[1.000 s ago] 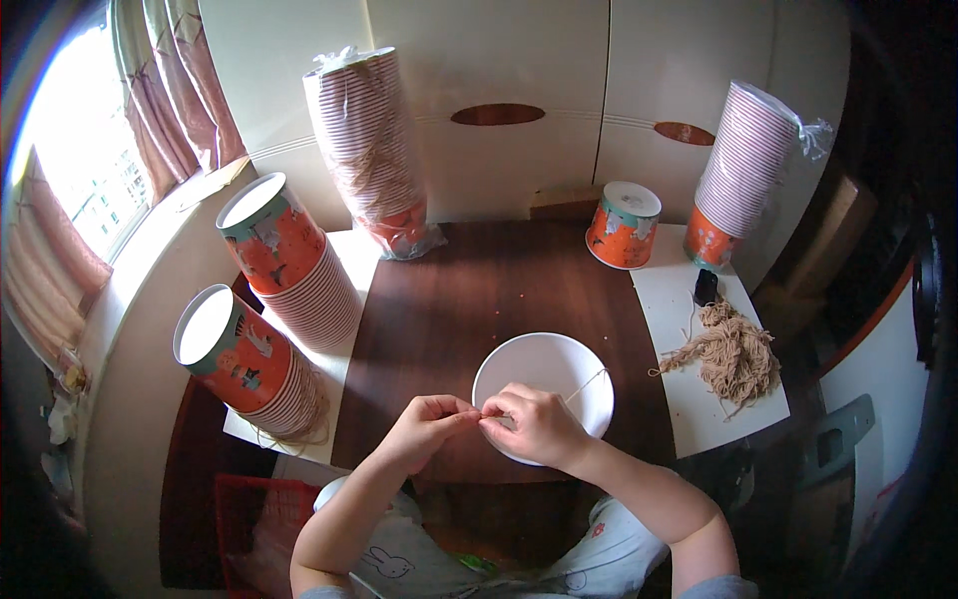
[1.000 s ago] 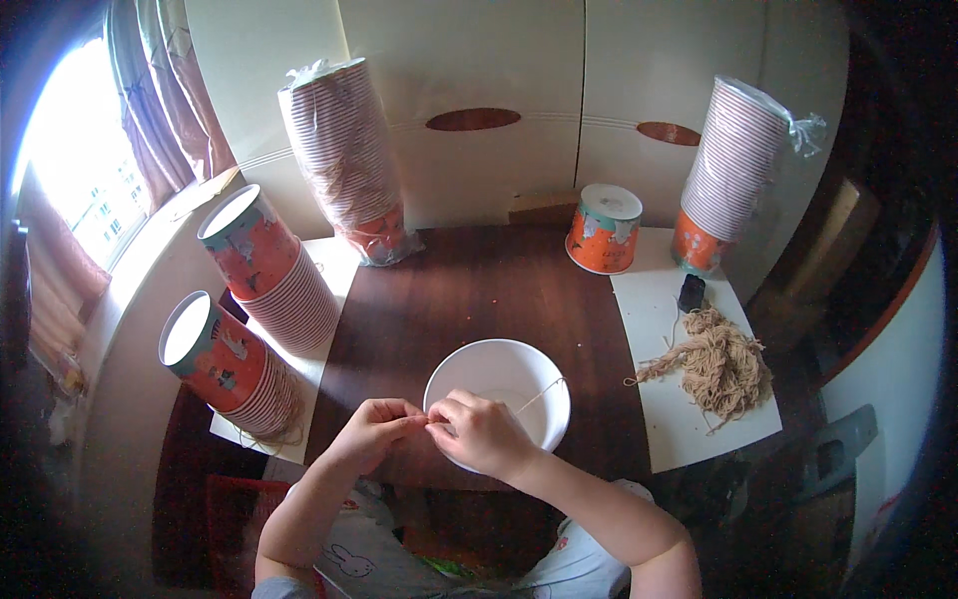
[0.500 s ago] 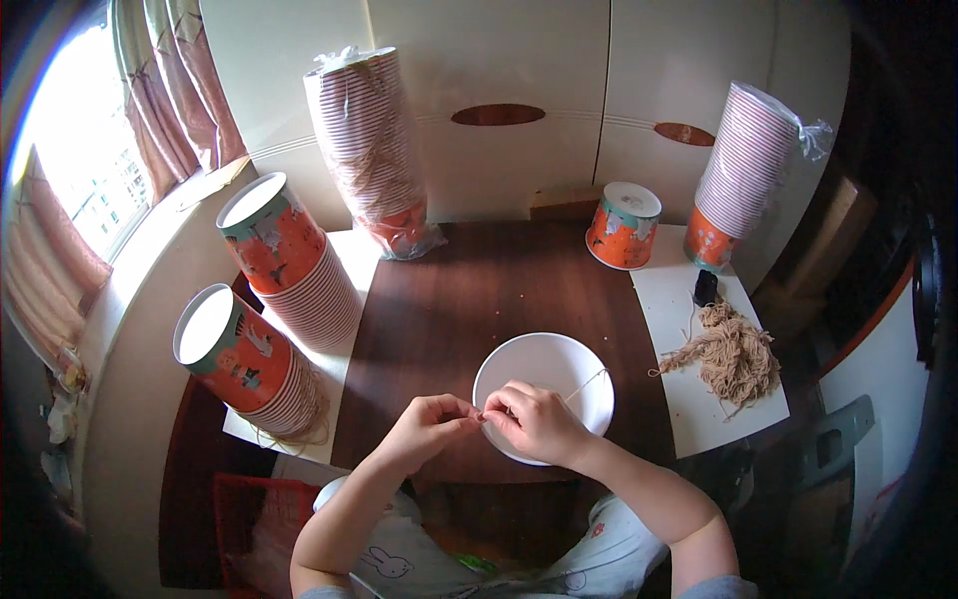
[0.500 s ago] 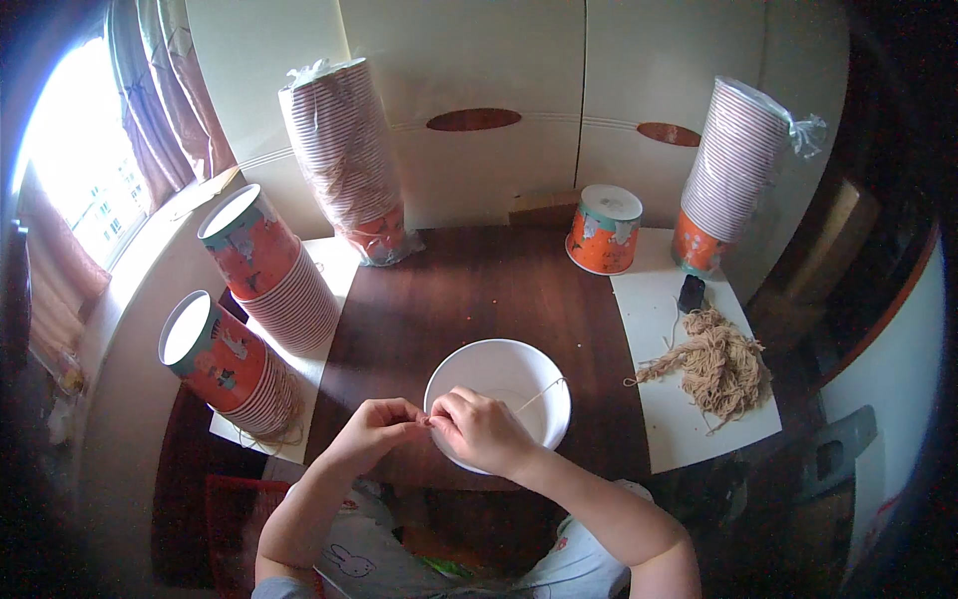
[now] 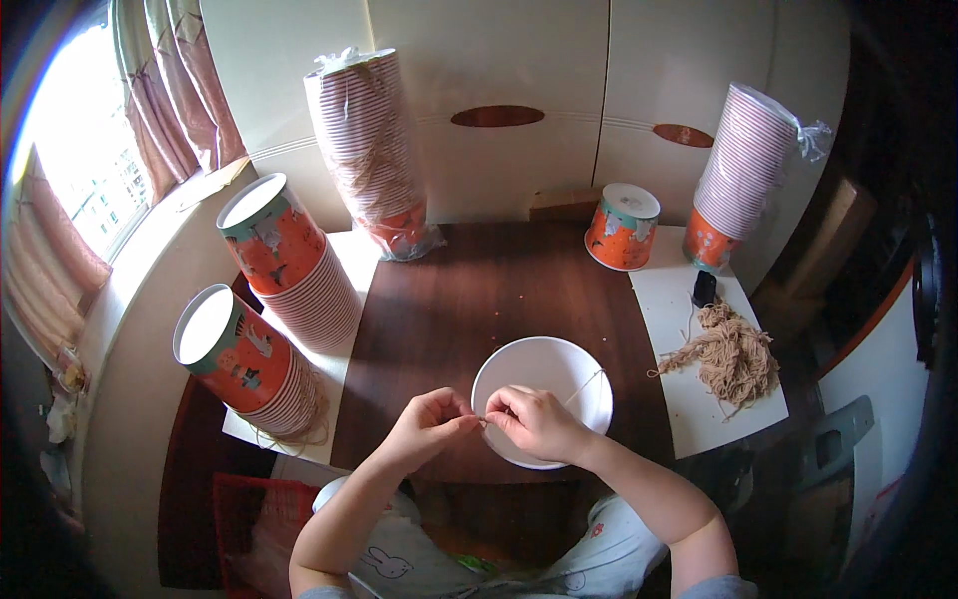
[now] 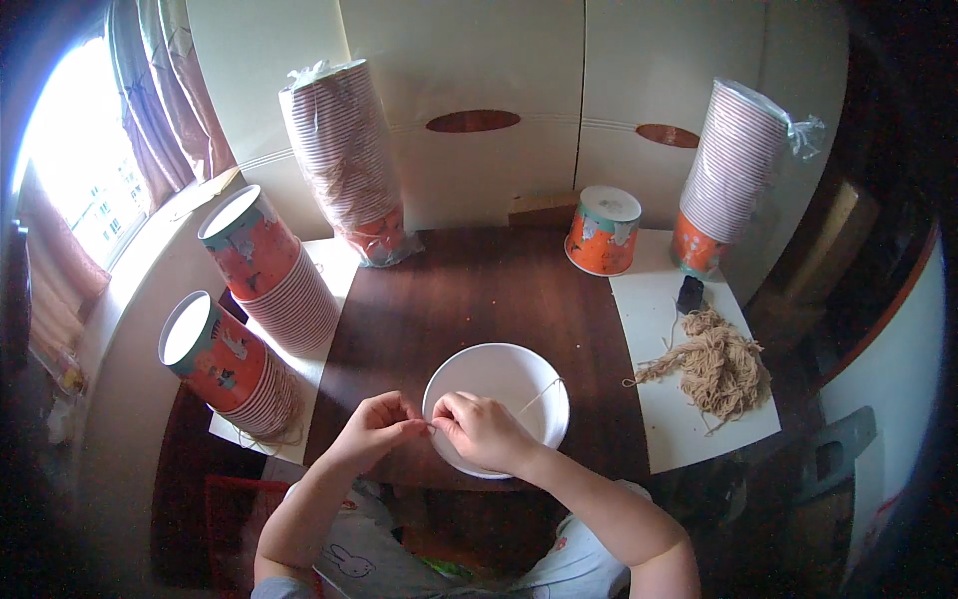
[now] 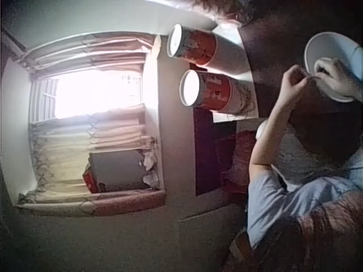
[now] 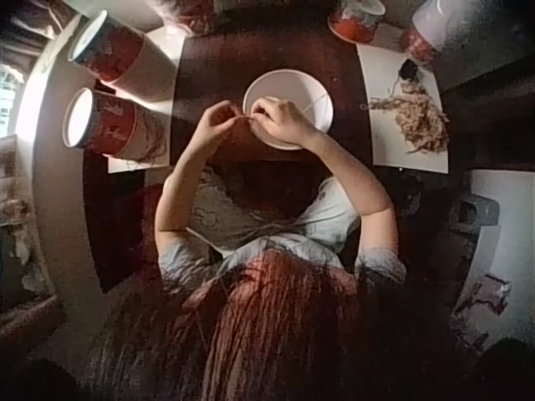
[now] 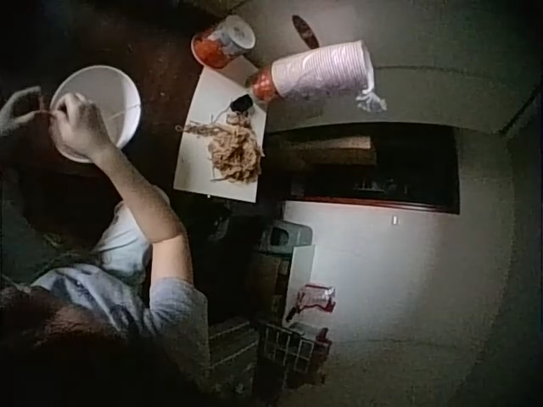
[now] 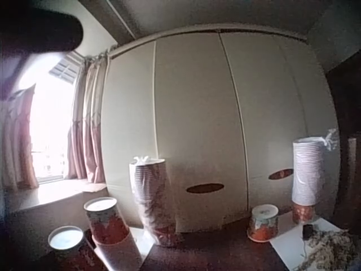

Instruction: Tying small loops of string and placing them into a bowl at a desk with paper cups.

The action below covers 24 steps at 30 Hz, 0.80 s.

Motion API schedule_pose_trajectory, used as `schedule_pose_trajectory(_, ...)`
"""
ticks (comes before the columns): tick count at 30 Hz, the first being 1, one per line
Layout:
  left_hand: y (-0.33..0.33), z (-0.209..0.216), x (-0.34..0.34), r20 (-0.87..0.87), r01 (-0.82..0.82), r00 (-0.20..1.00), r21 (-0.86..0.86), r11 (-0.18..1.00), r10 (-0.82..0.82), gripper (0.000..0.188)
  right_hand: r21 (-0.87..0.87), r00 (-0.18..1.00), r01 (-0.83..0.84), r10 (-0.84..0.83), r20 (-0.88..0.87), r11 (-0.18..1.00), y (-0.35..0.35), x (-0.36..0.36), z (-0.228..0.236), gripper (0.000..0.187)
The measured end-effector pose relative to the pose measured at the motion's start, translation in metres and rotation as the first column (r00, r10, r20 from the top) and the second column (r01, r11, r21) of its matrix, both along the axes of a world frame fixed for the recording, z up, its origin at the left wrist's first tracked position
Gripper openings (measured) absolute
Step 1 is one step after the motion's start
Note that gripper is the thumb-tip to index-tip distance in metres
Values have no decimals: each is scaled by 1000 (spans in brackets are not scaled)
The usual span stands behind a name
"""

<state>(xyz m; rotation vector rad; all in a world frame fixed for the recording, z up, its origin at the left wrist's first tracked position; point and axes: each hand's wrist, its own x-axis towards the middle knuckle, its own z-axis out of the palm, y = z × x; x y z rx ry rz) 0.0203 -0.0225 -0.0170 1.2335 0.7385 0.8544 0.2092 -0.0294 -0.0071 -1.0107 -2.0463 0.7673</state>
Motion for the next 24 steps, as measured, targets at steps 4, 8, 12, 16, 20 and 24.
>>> schedule_pose_trajectory(4,-1,0,1,-227,-18,973,117,993,45,9,-50,1000,-14,14,-7,999,0,1,0,11)
schedule_pose_trajectory(8,-3,0,4,-293,-49,952,145,988,91,12,-61,1000,-11,11,0,998,0,1,1,11)
schedule_pose_trajectory(12,-3,-3,5,-292,-57,950,171,984,106,12,-24,1000,7,-6,27,1000,0,0,-1,9)
schedule_pose_trajectory(16,-4,-1,6,-332,-65,936,156,986,114,13,-24,999,0,1,52,1000,-1,-1,-1,9)
schedule_pose_trajectory(20,-4,-3,7,-335,-86,928,228,970,161,13,-64,998,6,-2,65,998,-2,-1,-1,11)
schedule_pose_trajectory(24,-3,-5,7,-323,-103,932,204,974,166,13,23,996,0,-2,85,1000,-2,0,-2,7)
